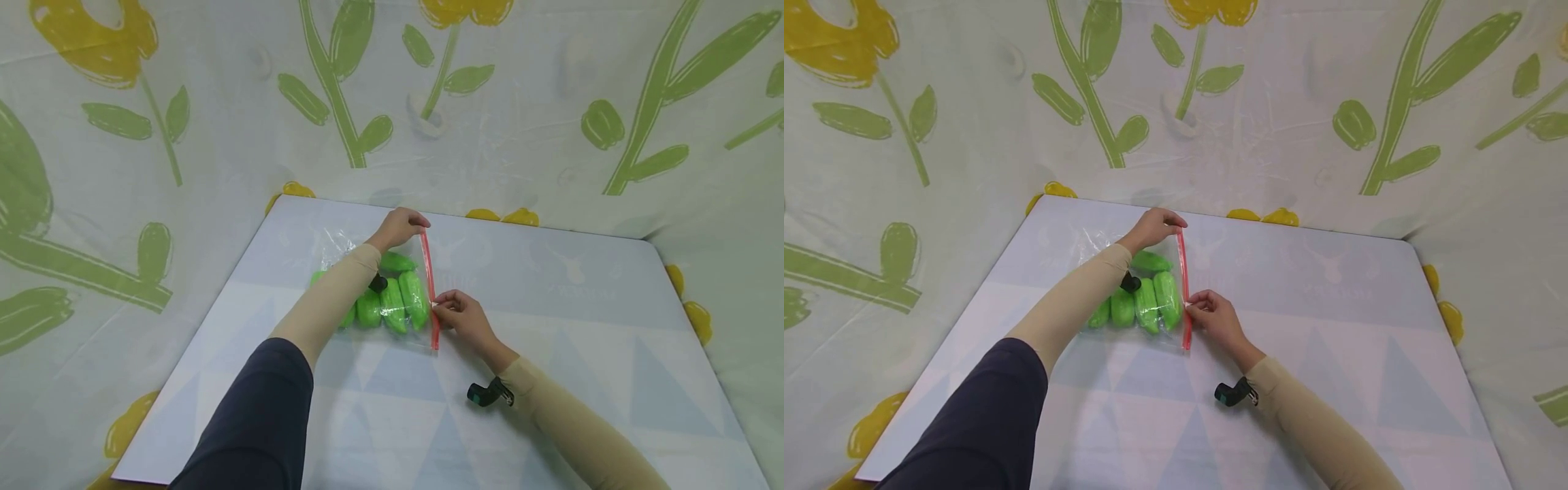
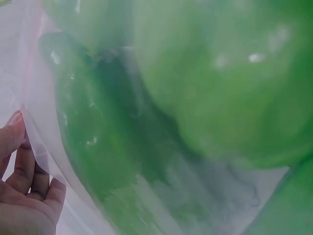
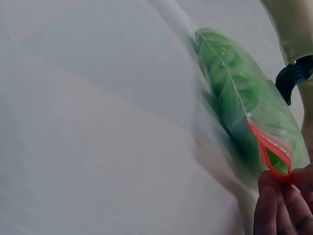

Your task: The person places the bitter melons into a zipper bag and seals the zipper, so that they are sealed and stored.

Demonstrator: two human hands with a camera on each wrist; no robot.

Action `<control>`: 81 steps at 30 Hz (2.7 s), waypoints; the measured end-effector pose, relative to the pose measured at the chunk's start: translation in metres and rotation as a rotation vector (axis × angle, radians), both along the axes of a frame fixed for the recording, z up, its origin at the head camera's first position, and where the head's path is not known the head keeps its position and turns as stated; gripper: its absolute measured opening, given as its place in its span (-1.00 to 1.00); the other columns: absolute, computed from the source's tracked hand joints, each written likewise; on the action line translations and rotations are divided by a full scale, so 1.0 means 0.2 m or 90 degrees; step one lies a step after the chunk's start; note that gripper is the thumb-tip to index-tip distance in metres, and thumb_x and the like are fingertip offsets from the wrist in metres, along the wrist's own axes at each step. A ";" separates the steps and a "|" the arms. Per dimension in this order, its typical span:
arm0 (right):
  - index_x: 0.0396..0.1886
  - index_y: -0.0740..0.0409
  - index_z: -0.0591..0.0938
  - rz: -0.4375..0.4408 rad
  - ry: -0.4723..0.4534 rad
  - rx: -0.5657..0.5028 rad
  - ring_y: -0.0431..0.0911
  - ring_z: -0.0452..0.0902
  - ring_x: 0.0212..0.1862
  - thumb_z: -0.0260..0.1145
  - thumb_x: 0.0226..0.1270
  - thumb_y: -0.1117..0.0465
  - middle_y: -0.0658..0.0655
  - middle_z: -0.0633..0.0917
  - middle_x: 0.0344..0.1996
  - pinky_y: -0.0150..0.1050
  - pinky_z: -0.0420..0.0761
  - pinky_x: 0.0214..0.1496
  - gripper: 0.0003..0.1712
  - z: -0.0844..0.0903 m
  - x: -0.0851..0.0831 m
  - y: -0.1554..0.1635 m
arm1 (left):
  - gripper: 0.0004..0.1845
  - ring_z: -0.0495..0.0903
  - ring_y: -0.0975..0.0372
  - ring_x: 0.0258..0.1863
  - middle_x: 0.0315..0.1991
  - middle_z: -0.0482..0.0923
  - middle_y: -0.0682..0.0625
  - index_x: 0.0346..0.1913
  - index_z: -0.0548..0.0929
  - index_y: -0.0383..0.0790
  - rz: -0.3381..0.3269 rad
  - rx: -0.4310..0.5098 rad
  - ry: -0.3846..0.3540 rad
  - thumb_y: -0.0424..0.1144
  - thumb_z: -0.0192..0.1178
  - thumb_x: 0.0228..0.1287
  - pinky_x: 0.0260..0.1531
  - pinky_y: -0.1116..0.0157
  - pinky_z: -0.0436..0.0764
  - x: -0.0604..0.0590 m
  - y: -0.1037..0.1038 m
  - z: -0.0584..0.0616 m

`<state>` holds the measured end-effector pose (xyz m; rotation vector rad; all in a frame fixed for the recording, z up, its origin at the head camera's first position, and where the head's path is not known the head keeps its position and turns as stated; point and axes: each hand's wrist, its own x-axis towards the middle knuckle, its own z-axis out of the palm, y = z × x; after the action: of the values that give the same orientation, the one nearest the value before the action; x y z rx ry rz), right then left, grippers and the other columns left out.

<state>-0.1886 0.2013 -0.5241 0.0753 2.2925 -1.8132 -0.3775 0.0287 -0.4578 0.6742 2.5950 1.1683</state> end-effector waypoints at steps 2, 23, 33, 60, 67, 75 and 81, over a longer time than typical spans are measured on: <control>-0.13 0.17 0.55 0.004 -0.008 -0.008 -0.03 0.63 -0.38 0.33 0.20 0.10 0.16 0.65 -0.35 -0.25 0.60 -0.39 -0.68 0.00 0.02 0.01 | -0.79 0.56 0.23 -0.08 -0.13 0.63 0.04 -0.06 0.67 -0.14 0.001 0.002 -0.001 -0.25 0.14 0.30 -0.03 0.31 0.52 0.00 0.00 0.00; -0.16 0.32 0.53 0.035 -0.035 0.003 0.05 0.62 -0.36 0.31 0.22 0.26 0.26 0.64 -0.37 -0.11 0.66 -0.32 -0.74 0.14 0.22 0.00 | -0.78 0.54 0.22 -0.06 -0.11 0.62 0.03 -0.04 0.66 -0.18 0.004 0.003 -0.006 -0.27 0.15 0.30 -0.04 0.34 0.51 0.00 0.02 0.02; -0.14 0.34 0.52 0.045 -0.046 0.007 0.05 0.63 -0.35 0.29 0.22 0.30 0.26 0.66 -0.35 -0.13 0.66 -0.31 -0.74 0.16 0.26 0.00 | -0.78 0.54 0.22 -0.06 -0.12 0.62 0.03 -0.04 0.66 -0.19 0.002 0.009 -0.013 -0.27 0.14 0.30 -0.03 0.33 0.52 0.00 0.02 0.02; -0.17 0.17 0.54 0.041 -0.008 0.010 0.02 0.63 -0.41 0.30 0.24 0.16 0.22 0.63 -0.38 -0.15 0.67 -0.37 -0.76 -0.01 0.24 0.05 | -0.67 0.49 0.18 0.03 0.00 0.56 -0.03 0.10 0.56 -0.24 -0.034 0.012 -0.006 -0.24 0.10 0.33 0.03 0.29 0.48 0.05 0.02 0.01; -0.15 0.14 0.54 0.032 0.007 0.046 0.01 0.63 -0.39 0.24 0.30 0.10 0.21 0.61 -0.35 -0.19 0.67 -0.34 -0.76 0.02 0.20 0.08 | -0.55 0.42 0.13 0.12 0.14 0.46 -0.11 0.20 0.46 -0.24 -0.009 0.009 -0.003 -0.17 0.14 0.30 0.13 0.26 0.41 0.06 -0.01 0.00; -0.10 0.06 0.53 0.010 0.005 0.090 -0.01 0.61 -0.37 0.20 0.32 0.02 0.15 0.61 -0.31 -0.21 0.64 -0.33 -0.73 0.03 0.13 0.14 | -0.54 0.40 0.12 0.15 0.16 0.44 -0.15 0.21 0.43 -0.26 0.004 0.031 -0.003 -0.13 0.10 0.32 0.16 0.24 0.39 0.09 -0.07 0.01; -0.02 0.08 0.51 0.012 0.032 0.136 -0.01 0.58 -0.30 0.16 0.35 -0.01 0.14 0.59 -0.26 -0.21 0.62 -0.30 -0.66 0.07 0.06 0.19 | -0.55 0.41 0.15 0.15 0.11 0.49 -0.08 0.20 0.45 -0.21 0.013 0.023 0.012 -0.08 0.08 0.33 0.16 0.23 0.38 0.13 -0.16 0.04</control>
<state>-0.1763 0.2393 -0.5099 0.0419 2.5062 -1.5718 -0.3509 -0.0032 -0.4508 0.6703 2.6075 1.2234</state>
